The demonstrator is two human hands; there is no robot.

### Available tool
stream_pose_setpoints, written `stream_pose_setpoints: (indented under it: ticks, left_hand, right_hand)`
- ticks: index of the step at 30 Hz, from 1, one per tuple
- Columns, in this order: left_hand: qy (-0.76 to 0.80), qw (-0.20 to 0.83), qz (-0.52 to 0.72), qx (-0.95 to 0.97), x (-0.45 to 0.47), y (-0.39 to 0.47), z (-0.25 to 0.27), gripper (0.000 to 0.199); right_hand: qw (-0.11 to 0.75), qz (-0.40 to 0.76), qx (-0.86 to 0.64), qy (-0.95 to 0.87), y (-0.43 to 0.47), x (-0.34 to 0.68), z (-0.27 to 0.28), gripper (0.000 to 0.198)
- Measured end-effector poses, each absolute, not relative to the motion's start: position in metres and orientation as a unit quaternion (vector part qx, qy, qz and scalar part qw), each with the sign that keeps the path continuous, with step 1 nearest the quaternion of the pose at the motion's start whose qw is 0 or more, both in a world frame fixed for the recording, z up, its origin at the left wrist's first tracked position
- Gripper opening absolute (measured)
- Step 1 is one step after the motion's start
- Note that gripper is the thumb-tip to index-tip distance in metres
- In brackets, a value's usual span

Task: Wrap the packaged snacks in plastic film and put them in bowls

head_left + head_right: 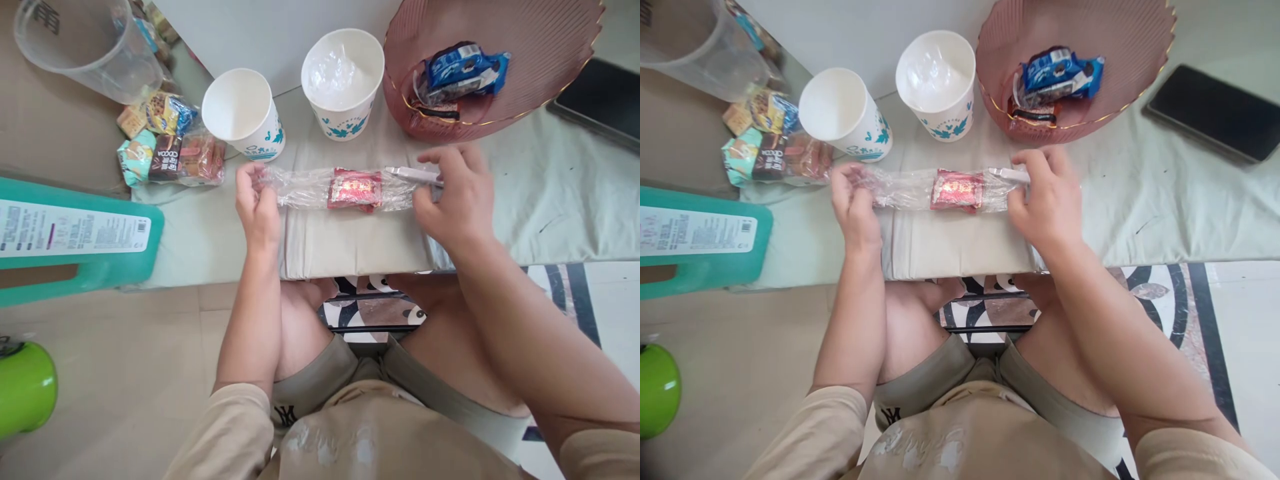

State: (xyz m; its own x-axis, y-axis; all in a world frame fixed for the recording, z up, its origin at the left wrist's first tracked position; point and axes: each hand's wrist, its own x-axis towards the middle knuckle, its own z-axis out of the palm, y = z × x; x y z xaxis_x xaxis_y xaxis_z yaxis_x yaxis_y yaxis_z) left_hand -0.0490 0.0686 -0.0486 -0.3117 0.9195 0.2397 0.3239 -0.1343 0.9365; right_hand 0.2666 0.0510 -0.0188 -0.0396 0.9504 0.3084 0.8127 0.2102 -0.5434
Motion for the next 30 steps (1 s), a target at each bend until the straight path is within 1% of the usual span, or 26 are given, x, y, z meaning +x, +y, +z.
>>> stream_pose_setpoints:
  ticks: [2,3,4,5,6,7,9,10,15,18,19,22,25,28,30]
  left_hand:
    - [0.578,0.193,0.508,0.609,-0.051,0.072,-0.05,0.051]
    - [0.572,0.17,0.475,0.647,-0.052,0.073,-0.051,0.061]
    - [0.575,0.157,0.436,0.674,-0.053,0.075,-0.053,0.067]
    - [0.584,0.147,0.401,0.69,-0.054,0.077,-0.055,0.066]
    - [0.595,0.14,0.376,0.696,-0.055,0.078,-0.057,0.058]
    - [0.604,0.135,0.36,0.698,-0.056,0.079,-0.058,0.046]
    - [0.608,0.123,0.361,0.697,-0.059,0.078,-0.059,0.028]
    - [0.604,0.114,0.371,0.696,-0.06,0.076,-0.058,0.025]
    - [0.55,0.073,0.417,0.72,-0.057,0.052,-0.035,0.02]
    - [0.487,0.056,0.45,0.746,-0.05,0.033,-0.017,0.02]
    - [0.466,0.055,0.46,0.754,-0.048,0.028,-0.012,0.019]
    - [0.432,0.067,0.471,0.767,-0.046,0.014,-0.001,0.015]
    - [0.441,0.115,0.446,0.77,-0.049,0.004,0.009,0.015]
    - [0.469,0.202,0.367,0.778,-0.053,-0.004,0.018,0.017]
    - [0.5,0.277,0.271,0.774,-0.056,-0.008,0.024,0.019]
  right_hand:
    - [0.308,0.087,-0.591,-0.74,0.053,0.26,-0.018,0.038]
    - [0.3,0.083,-0.583,-0.751,0.054,0.256,-0.019,0.042]
    - [0.287,0.084,-0.58,-0.758,0.056,0.253,-0.02,0.044]
    - [0.271,0.088,-0.58,-0.763,0.058,0.25,-0.023,0.044]
    - [0.255,0.094,-0.582,-0.766,0.059,0.249,-0.025,0.039]
    - [0.242,0.1,-0.584,-0.769,0.061,0.249,-0.027,0.032]
    - [0.23,0.104,-0.58,-0.775,0.062,0.251,-0.028,0.022]
    - [0.233,0.101,-0.576,-0.777,0.062,0.252,-0.028,0.022]
    - [0.27,0.085,-0.527,-0.802,0.055,0.254,-0.018,0.024]
    - [0.256,0.085,-0.506,-0.819,0.05,0.249,-0.016,0.035]
    - [0.247,0.083,-0.504,-0.824,0.049,0.248,-0.016,0.036]
    - [0.215,0.079,-0.484,-0.845,0.044,0.251,-0.013,0.026]
    - [0.179,0.073,-0.46,-0.866,0.035,0.26,-0.003,0.026]
    - [0.139,0.078,-0.464,-0.872,0.024,0.27,0.011,0.029]
    - [0.094,0.123,-0.462,-0.873,0.018,0.273,0.019,0.027]
